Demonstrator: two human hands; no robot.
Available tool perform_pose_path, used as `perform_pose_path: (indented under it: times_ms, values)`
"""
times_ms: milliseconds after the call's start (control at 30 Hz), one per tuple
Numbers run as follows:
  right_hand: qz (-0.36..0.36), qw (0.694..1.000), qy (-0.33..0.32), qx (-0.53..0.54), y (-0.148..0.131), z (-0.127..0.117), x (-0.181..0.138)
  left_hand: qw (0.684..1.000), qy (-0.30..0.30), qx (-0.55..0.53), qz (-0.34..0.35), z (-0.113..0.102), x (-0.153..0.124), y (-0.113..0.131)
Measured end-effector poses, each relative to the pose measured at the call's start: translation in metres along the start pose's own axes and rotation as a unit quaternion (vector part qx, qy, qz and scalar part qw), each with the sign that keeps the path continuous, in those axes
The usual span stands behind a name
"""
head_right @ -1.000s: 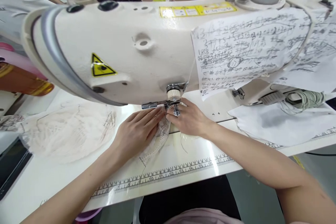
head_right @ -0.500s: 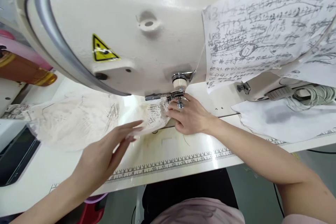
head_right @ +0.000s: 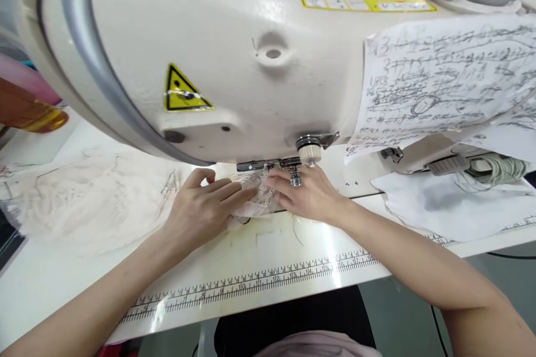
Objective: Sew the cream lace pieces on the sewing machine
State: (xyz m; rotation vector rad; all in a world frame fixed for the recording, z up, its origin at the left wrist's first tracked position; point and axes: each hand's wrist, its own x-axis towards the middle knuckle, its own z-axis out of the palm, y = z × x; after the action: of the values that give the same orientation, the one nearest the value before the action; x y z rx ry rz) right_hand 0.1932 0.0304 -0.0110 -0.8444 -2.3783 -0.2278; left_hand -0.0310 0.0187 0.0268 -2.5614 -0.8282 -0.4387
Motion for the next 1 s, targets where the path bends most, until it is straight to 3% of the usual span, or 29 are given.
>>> perform_pose_path:
  times_ms: [200, 467, 800, 1000]
  values:
    - [-0.020, 0.993, -0.077, 0.082, 0.000, 0.004, 0.001, 0.999, 0.038, -0.025, 0.005, 0.002, -0.002, 0.001]
    - [-0.025, 0.991, -0.070, 0.116, 0.003, 0.008, 0.001, 0.995, -0.043, -0.085, -0.010, 0.017, -0.008, 0.005]
    - [-0.022, 0.990, -0.060, 0.126, 0.001, 0.010, 0.001, 0.993, -0.072, -0.094, -0.014, 0.015, -0.008, 0.004]
    - [-0.037, 0.996, -0.060, 0.055, 0.001, 0.005, 0.005, 0.991, -0.079, -0.102, -0.016, 0.016, -0.009, 0.003]
